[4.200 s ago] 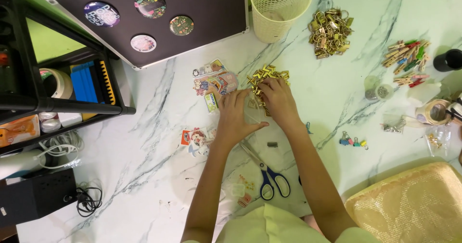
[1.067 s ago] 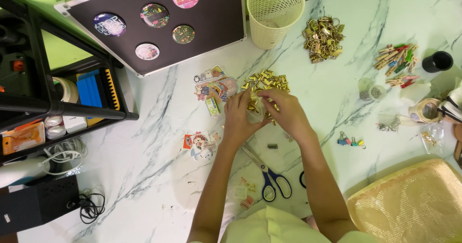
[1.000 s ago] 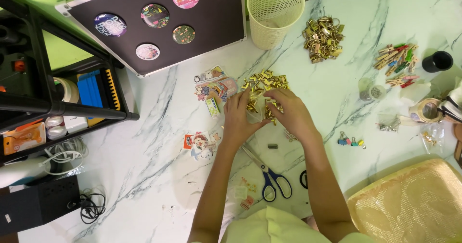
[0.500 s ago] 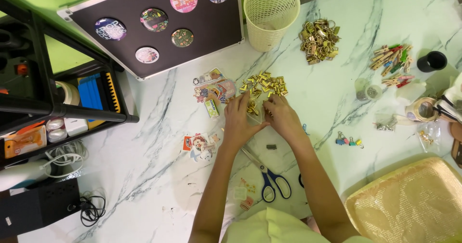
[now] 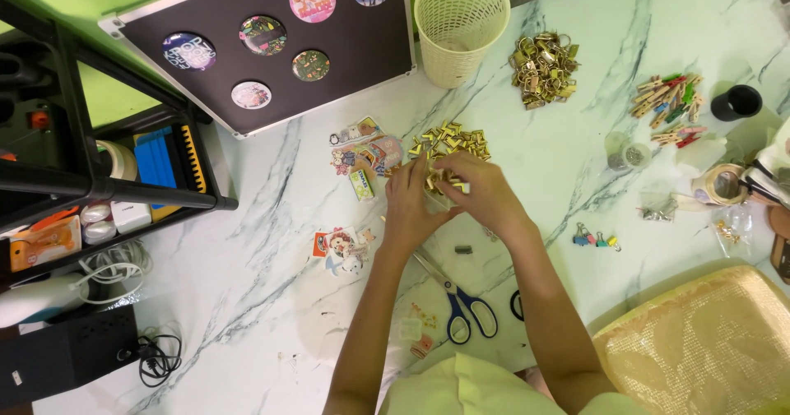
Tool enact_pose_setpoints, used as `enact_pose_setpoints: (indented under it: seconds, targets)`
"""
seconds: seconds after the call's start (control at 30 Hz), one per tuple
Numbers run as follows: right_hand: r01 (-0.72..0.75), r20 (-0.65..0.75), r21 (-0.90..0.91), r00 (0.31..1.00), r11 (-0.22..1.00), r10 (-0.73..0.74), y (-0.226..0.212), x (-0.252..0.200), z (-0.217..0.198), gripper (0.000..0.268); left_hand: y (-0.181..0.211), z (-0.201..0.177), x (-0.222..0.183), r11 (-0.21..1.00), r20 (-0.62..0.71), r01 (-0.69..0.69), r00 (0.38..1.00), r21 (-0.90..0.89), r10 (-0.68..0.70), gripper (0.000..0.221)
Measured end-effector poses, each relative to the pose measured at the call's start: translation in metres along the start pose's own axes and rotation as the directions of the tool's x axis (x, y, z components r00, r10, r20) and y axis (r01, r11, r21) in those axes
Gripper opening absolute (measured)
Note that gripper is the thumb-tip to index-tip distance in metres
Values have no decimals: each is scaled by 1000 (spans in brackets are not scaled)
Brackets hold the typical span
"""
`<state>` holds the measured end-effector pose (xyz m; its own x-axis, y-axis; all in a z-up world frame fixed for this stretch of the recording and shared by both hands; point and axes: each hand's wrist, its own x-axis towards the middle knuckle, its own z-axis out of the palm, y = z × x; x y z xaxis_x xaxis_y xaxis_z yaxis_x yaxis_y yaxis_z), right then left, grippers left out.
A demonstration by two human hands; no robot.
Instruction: The person places small decorative items and gold star-shaped keychain clips into individual small plastic bags by hand on a white marble table.
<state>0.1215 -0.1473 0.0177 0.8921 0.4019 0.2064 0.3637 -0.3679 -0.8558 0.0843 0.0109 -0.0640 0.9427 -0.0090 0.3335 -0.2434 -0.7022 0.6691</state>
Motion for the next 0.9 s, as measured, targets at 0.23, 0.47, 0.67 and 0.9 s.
enact_pose_setpoints:
  seconds: [0.23,0.47,0.67,0.9]
  targets:
    - [34,7,-151,999,988,-33,-13,-8,4,26,5,-7,2,998,-42,25,999,-57,-27,116]
    - [263,-4,-293,961,919,-276,-36,-12,4,21,13,-17,0,986,-152,26,987,-167,-52,111]
    - [410,144,-408,911,816,-386,-46,-15,6,22,-6,-3,-7,991,-238,-71,970,-110,43,100]
    - [382,27,-289,920,878,-391,-33,-21,6,15,0,-11,-1,989,-253,-117,963,-94,90,105]
